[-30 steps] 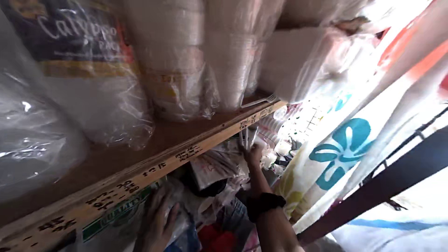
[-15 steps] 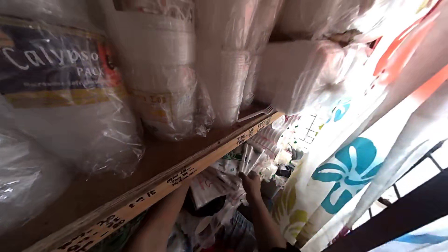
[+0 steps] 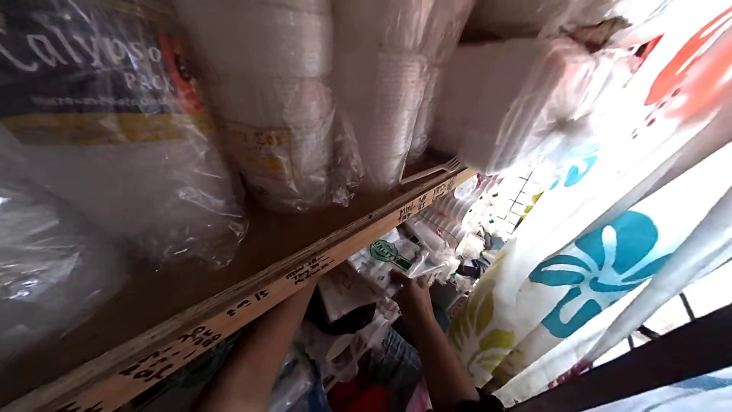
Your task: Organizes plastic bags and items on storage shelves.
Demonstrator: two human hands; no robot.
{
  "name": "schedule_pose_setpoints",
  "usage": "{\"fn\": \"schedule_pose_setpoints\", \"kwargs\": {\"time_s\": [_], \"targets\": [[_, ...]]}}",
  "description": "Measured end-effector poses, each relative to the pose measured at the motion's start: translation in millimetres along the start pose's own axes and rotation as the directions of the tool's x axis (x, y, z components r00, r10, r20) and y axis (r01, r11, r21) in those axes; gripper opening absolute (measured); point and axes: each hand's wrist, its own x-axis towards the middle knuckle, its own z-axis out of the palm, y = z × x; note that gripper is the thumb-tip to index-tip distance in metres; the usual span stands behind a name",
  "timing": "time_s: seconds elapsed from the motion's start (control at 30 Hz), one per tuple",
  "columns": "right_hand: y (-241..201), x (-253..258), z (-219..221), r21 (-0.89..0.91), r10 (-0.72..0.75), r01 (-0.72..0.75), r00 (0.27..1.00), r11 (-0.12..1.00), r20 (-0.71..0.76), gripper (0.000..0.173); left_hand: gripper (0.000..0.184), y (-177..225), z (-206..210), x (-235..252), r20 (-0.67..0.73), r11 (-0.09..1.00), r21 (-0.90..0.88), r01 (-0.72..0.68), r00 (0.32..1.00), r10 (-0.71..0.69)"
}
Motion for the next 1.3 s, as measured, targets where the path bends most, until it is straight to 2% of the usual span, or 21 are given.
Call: {"fn": "schedule_pose_setpoints", "kwargs": {"time_s": [0.03,0.1,0.17,0.23,0.3,0.37,0.43,0.47,0.53,0.57,0.63,0.73,0.8,0.87,0.93,0.97,1.03,1.1,1.17,1.23,1.3], "targets": [[3,-1,-1,-0.017,-0.043,0.043,0.999,0.999,0.015,0.081,0.047,-2,-1,-2,0.014,1.000,-0.008,0.011,1.000,-0.011],[7,-12,-4,-0.100,-0.092,0.096,0.995,0.990,0.042,0.082,0.053,-9,-3,-8,0.040,0.997,-0.047,0.064,0.997,-0.062],[9,-36,-8,-0.175,-0.112,0.129,0.988,0.976,0.105,0.068,0.057,-16,-9,-24,0.054,0.992,-0.064,0.111,0.993,-0.108],[14,-61,-15,-0.200,-0.109,0.163,0.961,0.966,0.255,0.053,0.052,-26,-24,-53,0.041,0.993,-0.080,0.081,0.996,-0.078],[24,-76,-24,-0.194,-0.095,0.201,0.888,0.960,0.449,0.048,0.039,-63,-37,-73,-0.071,0.981,-0.192,-0.018,0.997,0.005],[32,-84,-23,-0.208,-0.057,0.195,0.844,0.958,0.533,0.042,0.038,-100,-49,-102,-0.120,0.932,-0.362,-0.009,0.992,-0.037],[28,-96,-8,-0.319,0.045,0.163,0.831,0.934,0.555,0.046,0.044,-144,-48,-130,-0.109,0.857,-0.511,-0.072,0.994,0.019],[25,-101,5,-0.393,0.121,0.133,0.822,0.910,0.557,0.053,0.047,-160,-43,-145,-0.096,0.833,-0.550,-0.063,0.995,0.012],[28,-107,34,-0.496,0.205,0.151,0.780,0.855,0.591,0.070,0.054,-181,-37,-168,-0.145,0.818,-0.575,-0.025,0.987,-0.072],[32,-108,49,-0.510,0.210,0.213,0.732,0.834,0.649,0.075,0.055,-188,-39,-177,-0.198,0.820,-0.573,-0.011,0.972,-0.125],[40,-109,81,-0.441,0.132,0.415,0.591,0.796,0.796,0.072,0.054,-201,-53,-192,-0.363,0.844,-0.536,-0.011,0.906,-0.218],[47,-118,133,-0.265,-0.036,0.632,0.422,0.728,0.906,0.038,0.040,-207,-86,-216,-0.604,0.925,-0.370,0.092,0.732,-0.314],[53,-126,152,-0.219,-0.057,0.650,0.377,0.728,0.925,0.030,0.041,-202,-97,-233,-0.628,0.924,-0.324,0.201,0.685,-0.369],[71,-131,158,-0.195,-0.050,0.615,0.357,0.764,0.933,0.036,0.043,-220,-91,-243,-0.696,0.945,-0.298,0.134,0.647,-0.311],[103,-127,153,-0.221,0.007,0.592,0.342,0.775,0.940,0.054,0.057,-258,-69,-244,-0.758,0.958,-0.288,0.011,0.608,-0.235],[119,-124,146,-0.286,0.091,0.580,0.342,0.763,0.935,0.065,0.066,-278,-53,-244,-0.757,0.951,-0.309,-0.015,0.610,-0.236],[138,-122,138,-0.419,0.237,0.577,0.365,0.702,0.900,0.070,0.077,-299,-27,-248,-0.701,0.921,-0.389,0.002,0.648,-0.297],[130,-129,142,-0.418,0.242,0.612,0.353,0.671,0.904,0.071,0.074,-290,-29,-254,-0.688,0.915,-0.402,0.042,0.645,-0.332],[110,-137,150,-0.377,0.180,0.651,0.351,0.659,0.919,0.070,0.076,-263,-48,-263,-0.679,0.930,-0.347,0.125,0.650,-0.341],[94,-141,156,-0.377,0.157,0.633,0.377,0.676,0.913,0.068,0.078,-236,-69,-272,-0.640,0.927,-0.301,0.225,0.672,-0.371],[92,-141,159,-0.435,0.198,0.607,0.419,0.665,0.886,0.072,0.080,-233,-78,-274,-0.626,0.912,-0.303,0.276,0.664,-0.409]]}}
